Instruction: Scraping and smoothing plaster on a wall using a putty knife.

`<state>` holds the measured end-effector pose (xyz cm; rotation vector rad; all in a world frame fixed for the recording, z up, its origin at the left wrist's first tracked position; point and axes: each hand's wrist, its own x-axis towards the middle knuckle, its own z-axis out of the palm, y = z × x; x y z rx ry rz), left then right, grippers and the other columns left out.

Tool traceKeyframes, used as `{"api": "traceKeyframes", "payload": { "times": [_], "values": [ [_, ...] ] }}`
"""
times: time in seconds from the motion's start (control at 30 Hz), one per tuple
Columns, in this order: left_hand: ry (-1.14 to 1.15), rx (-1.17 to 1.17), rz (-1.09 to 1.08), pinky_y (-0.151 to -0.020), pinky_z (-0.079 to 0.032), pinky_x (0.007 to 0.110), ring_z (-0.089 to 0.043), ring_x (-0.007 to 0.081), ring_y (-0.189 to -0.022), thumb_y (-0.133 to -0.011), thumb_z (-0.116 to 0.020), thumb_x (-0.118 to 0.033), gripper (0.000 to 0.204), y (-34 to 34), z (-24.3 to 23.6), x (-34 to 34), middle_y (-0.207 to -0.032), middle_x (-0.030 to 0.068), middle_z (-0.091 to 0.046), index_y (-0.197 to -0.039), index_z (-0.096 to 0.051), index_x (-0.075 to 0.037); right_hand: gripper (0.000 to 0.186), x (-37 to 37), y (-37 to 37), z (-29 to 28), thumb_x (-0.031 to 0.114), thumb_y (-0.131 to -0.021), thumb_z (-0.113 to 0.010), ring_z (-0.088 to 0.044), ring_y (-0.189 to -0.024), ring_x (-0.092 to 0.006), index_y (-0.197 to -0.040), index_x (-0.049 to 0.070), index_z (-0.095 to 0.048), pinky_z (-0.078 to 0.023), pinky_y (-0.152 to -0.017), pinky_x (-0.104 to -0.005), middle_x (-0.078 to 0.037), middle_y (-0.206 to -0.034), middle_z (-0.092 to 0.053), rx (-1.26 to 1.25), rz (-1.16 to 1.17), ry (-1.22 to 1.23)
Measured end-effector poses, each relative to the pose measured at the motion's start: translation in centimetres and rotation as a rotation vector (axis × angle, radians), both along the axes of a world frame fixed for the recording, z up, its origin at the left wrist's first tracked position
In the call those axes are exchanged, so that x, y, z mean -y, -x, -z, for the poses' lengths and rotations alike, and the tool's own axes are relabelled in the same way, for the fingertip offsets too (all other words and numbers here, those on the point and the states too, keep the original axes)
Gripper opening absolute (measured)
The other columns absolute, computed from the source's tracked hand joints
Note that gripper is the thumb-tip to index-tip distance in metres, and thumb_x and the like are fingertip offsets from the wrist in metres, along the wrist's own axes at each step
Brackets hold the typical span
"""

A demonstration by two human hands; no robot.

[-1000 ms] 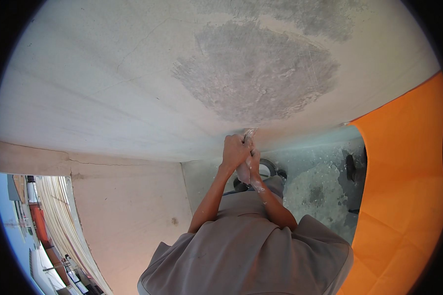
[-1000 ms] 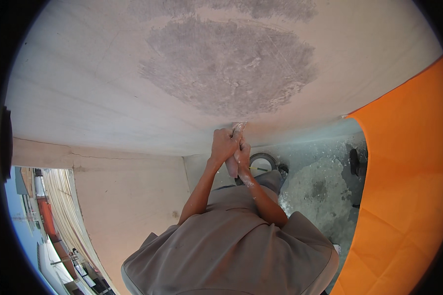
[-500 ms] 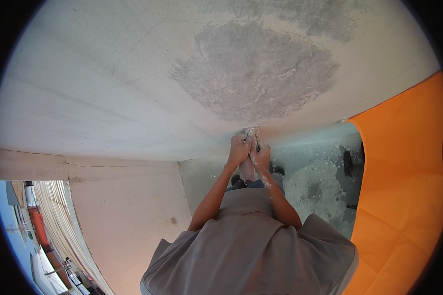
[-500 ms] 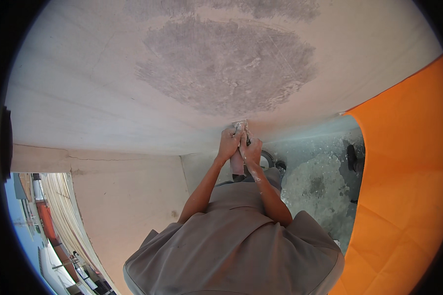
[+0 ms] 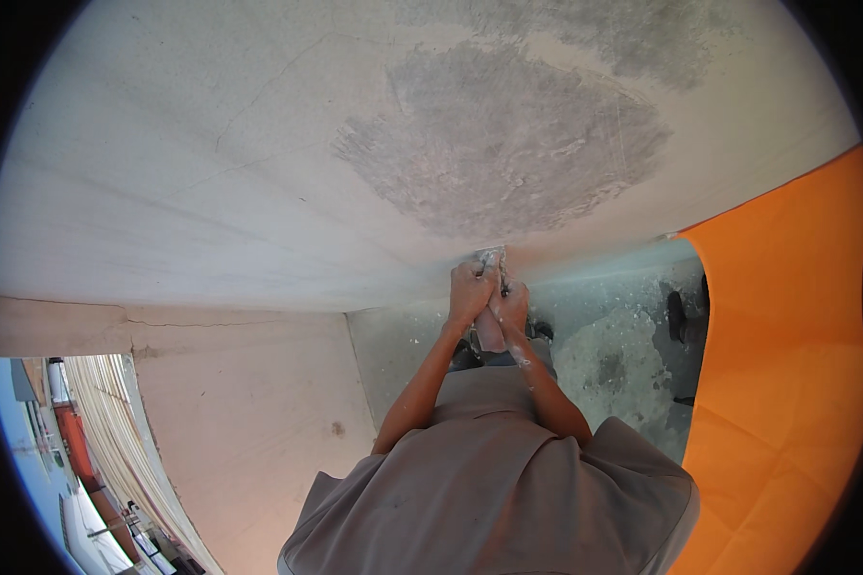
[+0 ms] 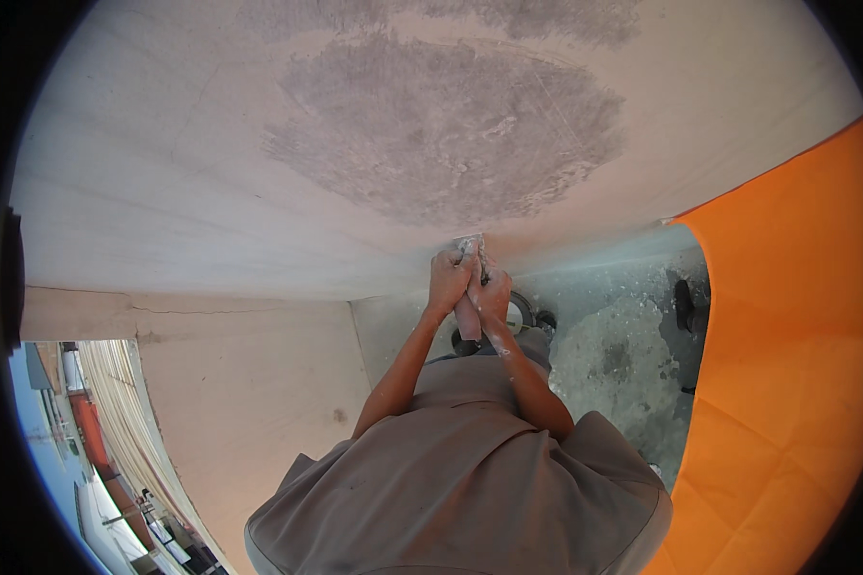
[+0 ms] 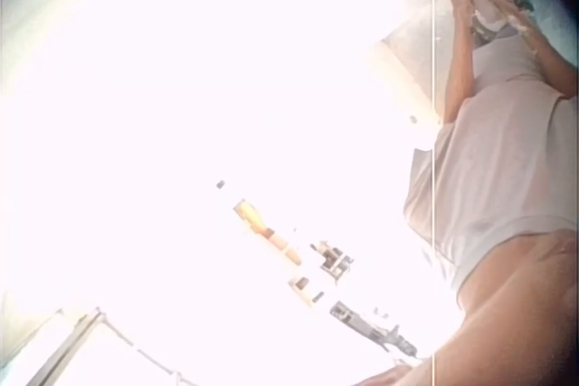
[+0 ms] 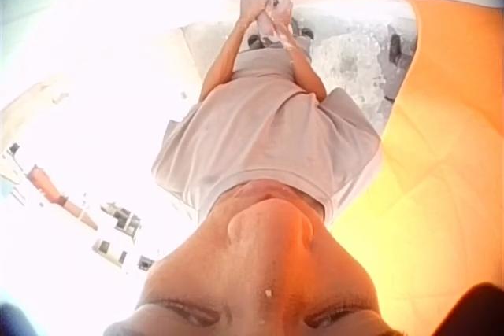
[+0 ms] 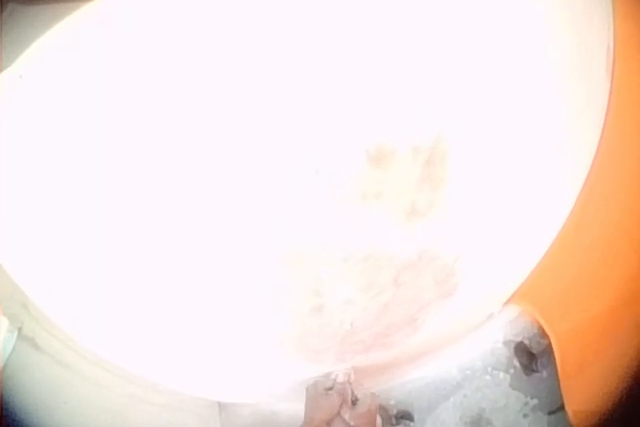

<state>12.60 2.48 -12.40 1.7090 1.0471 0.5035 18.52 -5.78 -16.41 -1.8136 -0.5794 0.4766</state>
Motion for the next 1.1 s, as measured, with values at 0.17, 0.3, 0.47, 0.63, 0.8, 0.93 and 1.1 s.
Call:
{"api": "traceKeyframes", "payload": {
  "times": [0.17,0.3,0.47,0.63,0.8,0.93,1.1],
  "values": [
    [-0.091,-0.086,-0.002,-0.061,-0.052,0.043,-0.072,0.0337,-0.062,-0.096,-0.066,-0.040,0.047,1.0,-4.4,-0.3,-0.064,0.0235,-0.066,-0.078,-0.076,0.002,0.028,-0.7,1.4,1.3,0.025,-0.099,-0.065,-0.064,-0.077,-0.0114,-0.101,-0.002,-0.072,-0.053,-0.068,-0.0322,-0.004,-0.084,-0.071,-0.383,-0.128,-0.127],
    [-0.070,-0.120,0.001,-0.062,-0.053,0.044,-0.070,0.0386,-0.062,-0.096,-0.065,-0.041,0.048,1.2,-5.4,-0.3,-0.064,0.0241,-0.066,-0.078,-0.076,0.003,0.039,-0.8,3.2,-0.1,0.035,-0.106,-0.057,-0.062,-0.080,-0.0103,-0.115,-0.001,-0.067,-0.052,-0.072,-0.0292,-0.002,-0.088,-0.068,-0.617,-0.112,-0.381],
    [0.056,-0.050,0.015,-0.060,-0.053,0.042,-0.071,0.0268,-0.062,-0.098,-0.063,-0.044,0.052,0.8,-6.8,0.2,-0.066,0.0212,-0.069,-0.082,-0.074,0.005,0.041,1.9,1.3,-2.4,0.038,-0.107,-0.055,-0.063,-0.077,-0.0118,-0.112,-0.001,-0.067,-0.052,-0.070,-0.0319,-0.008,-0.085,-0.069,-0.623,-0.133,-0.334],
    [0.421,0.191,0.062,-0.060,-0.052,0.032,-0.066,0.0158,-0.065,-0.102,-0.061,-0.046,0.054,0.9,0.0,-0.1,-0.075,0.0095,-0.072,-0.084,-0.074,0.004,0.040,1.7,-0.6,-3.6,0.035,-0.104,-0.058,-0.071,-0.078,-0.0381,-0.104,-0.002,-0.072,-0.053,-0.071,-0.0444,-0.023,-0.089,-0.072,0.116,-0.126,-0.050],
    [0.580,0.441,0.062,-0.068,-0.055,0.028,-0.068,0.0166,-0.074,-0.105,-0.057,-0.042,0.052,0.1,3.7,0.7,-0.087,0.0102,-0.074,-0.085,-0.074,0.002,0.035,2.0,-1.5,-1.3,0.033,-0.101,-0.060,-0.069,-0.085,-0.0444,-0.106,0.002,-0.076,-0.053,-0.078,-0.0480,-0.021,-0.097,-0.074,0.268,-0.080,0.030],
    [0.610,0.492,0.065,-0.074,-0.057,0.029,-0.070,0.0194,-0.081,-0.106,-0.056,-0.040,0.048,-0.7,3.8,0.7,-0.092,0.0124,-0.074,-0.092,-0.074,0.003,0.033,1.8,-1.3,0.5,0.034,-0.098,-0.063,-0.068,-0.087,-0.0441,-0.102,0.005,-0.077,-0.052,-0.084,-0.0495,-0.020,-0.094,-0.075,0.295,0.009,0.072],
    [0.638,0.603,0.072,-0.073,-0.057,0.030,-0.070,0.0199,-0.080,-0.106,-0.057,-0.039,0.048,-0.6,3.8,0.7,-0.091,0.0128,-0.074,-0.090,-0.074,0.003,0.031,1.7,-1.7,-0.8,0.026,-0.100,-0.061,-0.071,-0.080,-0.0427,-0.104,-0.003,-0.073,-0.055,-0.074,-0.0454,-0.024,-0.091,-0.072,0.371,-0.057,0.145]
  ]
}}
